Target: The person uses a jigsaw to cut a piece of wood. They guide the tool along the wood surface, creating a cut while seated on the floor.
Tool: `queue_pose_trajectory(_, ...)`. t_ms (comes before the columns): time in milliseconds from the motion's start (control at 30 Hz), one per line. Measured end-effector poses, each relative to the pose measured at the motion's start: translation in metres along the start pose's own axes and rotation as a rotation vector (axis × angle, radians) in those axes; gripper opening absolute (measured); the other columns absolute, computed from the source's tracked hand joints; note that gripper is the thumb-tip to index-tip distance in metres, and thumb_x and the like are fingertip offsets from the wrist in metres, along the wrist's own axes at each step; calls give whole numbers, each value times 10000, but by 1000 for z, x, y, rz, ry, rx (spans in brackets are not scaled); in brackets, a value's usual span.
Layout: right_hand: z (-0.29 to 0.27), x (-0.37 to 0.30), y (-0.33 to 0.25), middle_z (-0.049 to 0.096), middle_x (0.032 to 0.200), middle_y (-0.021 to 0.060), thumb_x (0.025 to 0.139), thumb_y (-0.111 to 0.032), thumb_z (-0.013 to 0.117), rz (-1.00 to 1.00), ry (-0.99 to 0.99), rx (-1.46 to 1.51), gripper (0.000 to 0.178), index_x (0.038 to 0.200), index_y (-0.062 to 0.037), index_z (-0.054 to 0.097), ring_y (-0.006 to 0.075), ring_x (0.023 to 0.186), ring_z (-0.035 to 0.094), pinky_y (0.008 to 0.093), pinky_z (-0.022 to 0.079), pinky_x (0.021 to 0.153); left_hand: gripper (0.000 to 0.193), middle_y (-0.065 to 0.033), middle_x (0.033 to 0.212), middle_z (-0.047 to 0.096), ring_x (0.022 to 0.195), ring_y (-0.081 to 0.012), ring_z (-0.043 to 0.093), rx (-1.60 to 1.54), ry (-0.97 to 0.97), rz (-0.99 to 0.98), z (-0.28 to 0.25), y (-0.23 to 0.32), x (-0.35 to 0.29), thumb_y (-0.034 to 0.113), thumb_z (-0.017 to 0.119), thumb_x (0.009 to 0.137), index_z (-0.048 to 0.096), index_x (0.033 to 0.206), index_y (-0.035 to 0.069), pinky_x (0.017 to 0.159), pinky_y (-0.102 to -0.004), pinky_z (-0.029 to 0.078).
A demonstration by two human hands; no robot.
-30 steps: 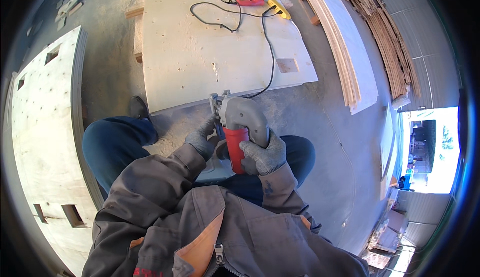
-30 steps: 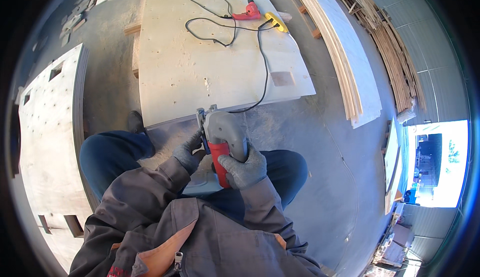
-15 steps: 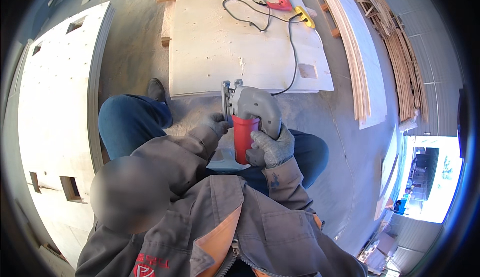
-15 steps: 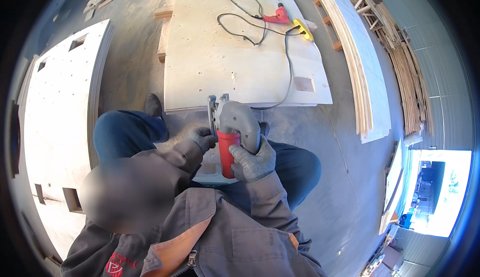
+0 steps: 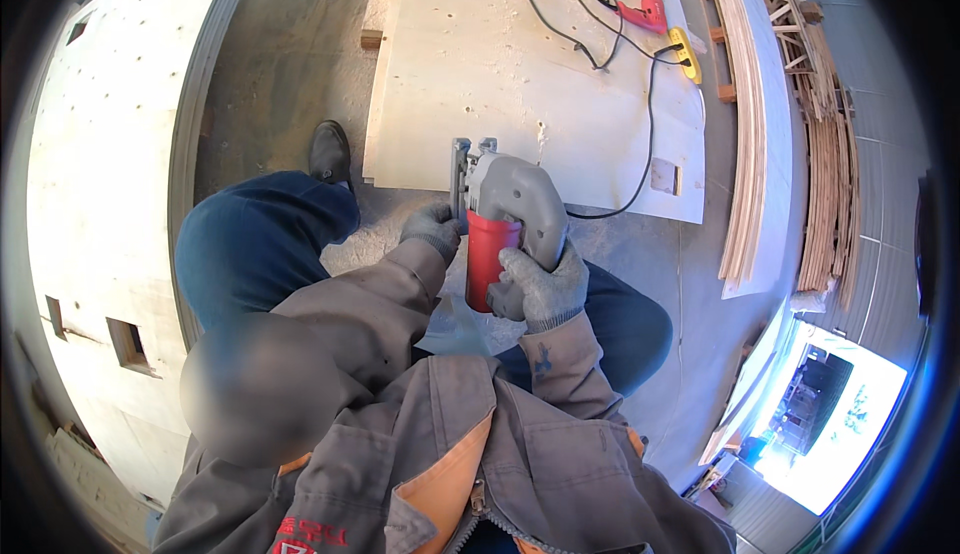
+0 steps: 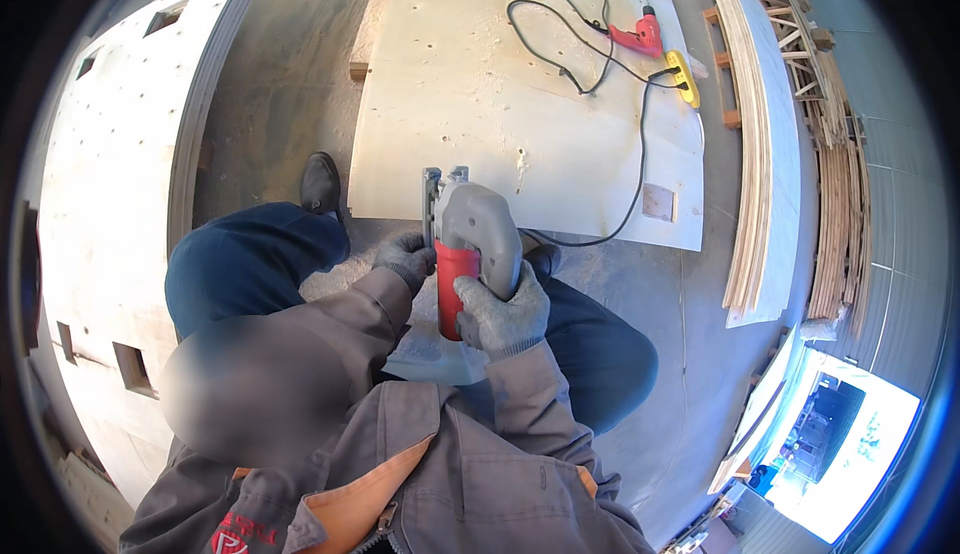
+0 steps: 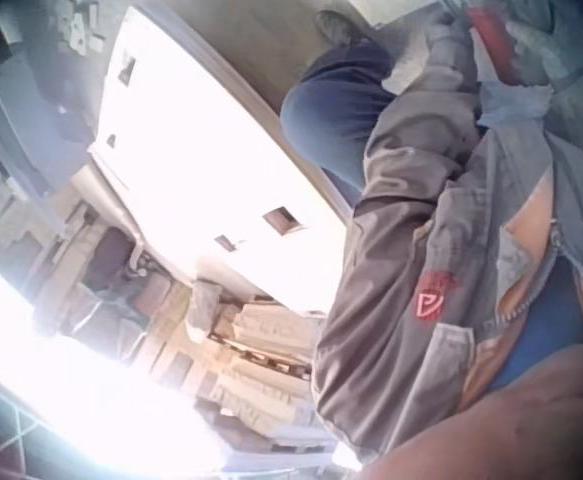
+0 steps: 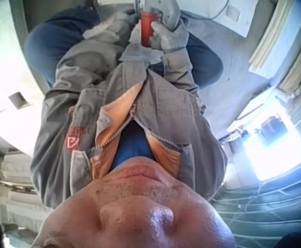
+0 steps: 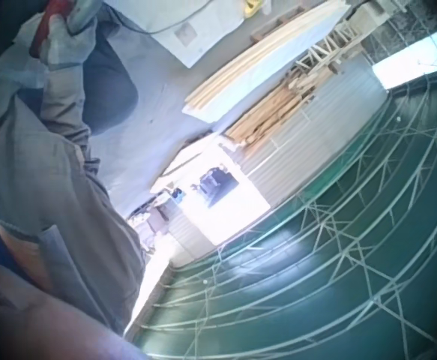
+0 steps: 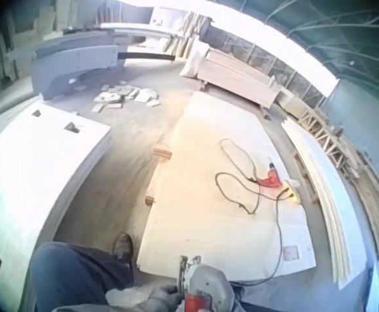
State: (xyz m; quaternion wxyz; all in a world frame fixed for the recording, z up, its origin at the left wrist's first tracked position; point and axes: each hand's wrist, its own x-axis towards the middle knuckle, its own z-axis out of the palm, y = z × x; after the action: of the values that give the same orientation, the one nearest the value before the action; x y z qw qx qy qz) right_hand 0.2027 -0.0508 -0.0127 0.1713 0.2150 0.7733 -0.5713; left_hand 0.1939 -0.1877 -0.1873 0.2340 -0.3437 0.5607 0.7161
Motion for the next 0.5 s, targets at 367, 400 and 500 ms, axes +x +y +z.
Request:
queue_pose_trajectory(367,3,26,4,730,957,119,735,-244,876,16,21,-58,503,1119,3,664,161,834,694,317,565,763,275,-63,889,728,707,-150,619,-4,-10,-13,4,9,7,-18,668,833,733,1100,5,655,-295,506)
queue_pose_trajectory(400,5,26,1,731,956,125,739,-254,873,31,10,-37,509,1123,6,664,163,839,696,316,564,772,275,-62,886,727,703,-148,616,-20,-10,-14,4,13,4,-16,670,833,733,1099,7,652,-294,503)
queue_pose_trajectory(500,12,32,5,727,958,140,748,-270,866,-18,23,-36,519,1133,12,662,173,833,702,315,568,761,273,-93,921,737,742,-171,653,-7,7,21,0,1,14,-9,696,841,720,1113,-16,684,-317,537)
